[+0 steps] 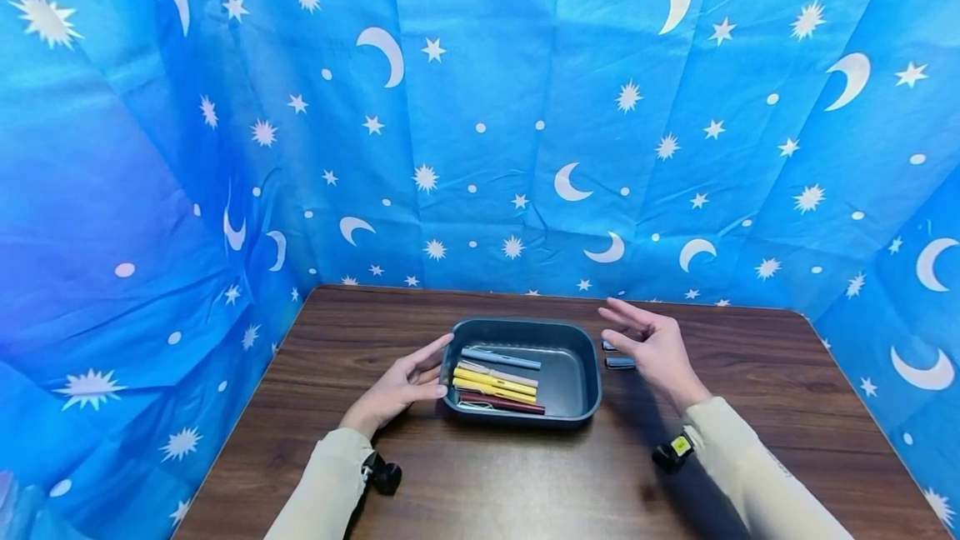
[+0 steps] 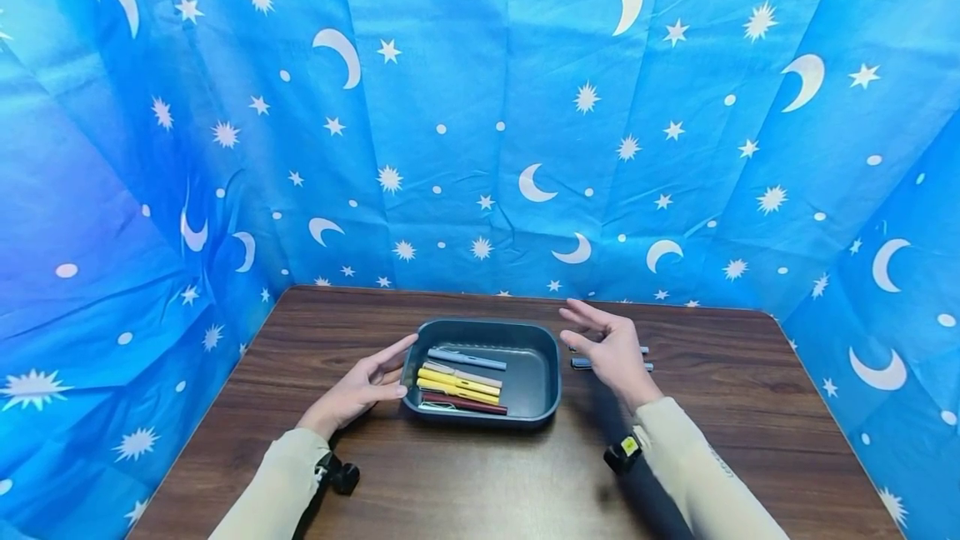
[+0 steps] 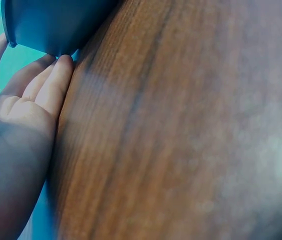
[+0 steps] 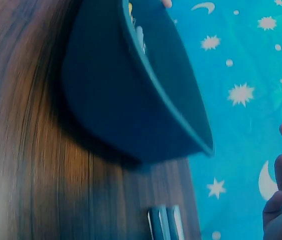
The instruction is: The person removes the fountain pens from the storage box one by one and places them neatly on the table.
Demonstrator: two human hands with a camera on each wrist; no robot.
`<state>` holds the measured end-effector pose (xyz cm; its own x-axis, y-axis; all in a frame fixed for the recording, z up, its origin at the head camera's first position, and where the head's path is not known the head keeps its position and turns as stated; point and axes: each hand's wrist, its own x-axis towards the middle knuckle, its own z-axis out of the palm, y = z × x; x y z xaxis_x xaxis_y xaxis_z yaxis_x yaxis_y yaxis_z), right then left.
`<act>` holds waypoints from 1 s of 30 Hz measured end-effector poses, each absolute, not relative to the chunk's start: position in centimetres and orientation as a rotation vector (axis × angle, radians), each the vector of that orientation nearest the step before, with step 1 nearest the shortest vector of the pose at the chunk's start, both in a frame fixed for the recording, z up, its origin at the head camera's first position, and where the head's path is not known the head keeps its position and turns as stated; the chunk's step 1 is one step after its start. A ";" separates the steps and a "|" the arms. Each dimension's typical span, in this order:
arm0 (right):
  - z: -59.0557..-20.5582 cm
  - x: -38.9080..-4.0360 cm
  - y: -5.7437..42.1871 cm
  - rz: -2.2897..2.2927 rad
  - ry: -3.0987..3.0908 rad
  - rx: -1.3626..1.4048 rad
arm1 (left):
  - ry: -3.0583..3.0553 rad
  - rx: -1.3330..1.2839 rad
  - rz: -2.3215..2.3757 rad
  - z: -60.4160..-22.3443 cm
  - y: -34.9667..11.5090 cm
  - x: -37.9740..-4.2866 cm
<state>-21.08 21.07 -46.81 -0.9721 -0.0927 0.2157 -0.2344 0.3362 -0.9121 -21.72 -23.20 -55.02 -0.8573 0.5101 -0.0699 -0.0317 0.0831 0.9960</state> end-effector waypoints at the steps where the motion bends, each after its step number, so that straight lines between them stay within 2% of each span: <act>1: -46.8 -21.1 20.7 1.736 -2.461 0.306 | 1.971 0.475 1.822 -55.0 -23.2 -21.7; 9: -46.7 -21.8 17.9 1.829 -2.458 0.420 | 1.948 0.455 1.845 -54.9 -23.1 -21.8; 30: -48.0 -23.7 12.6 1.795 -2.681 0.492 | 1.964 0.455 1.833 -54.9 -23.1 -21.8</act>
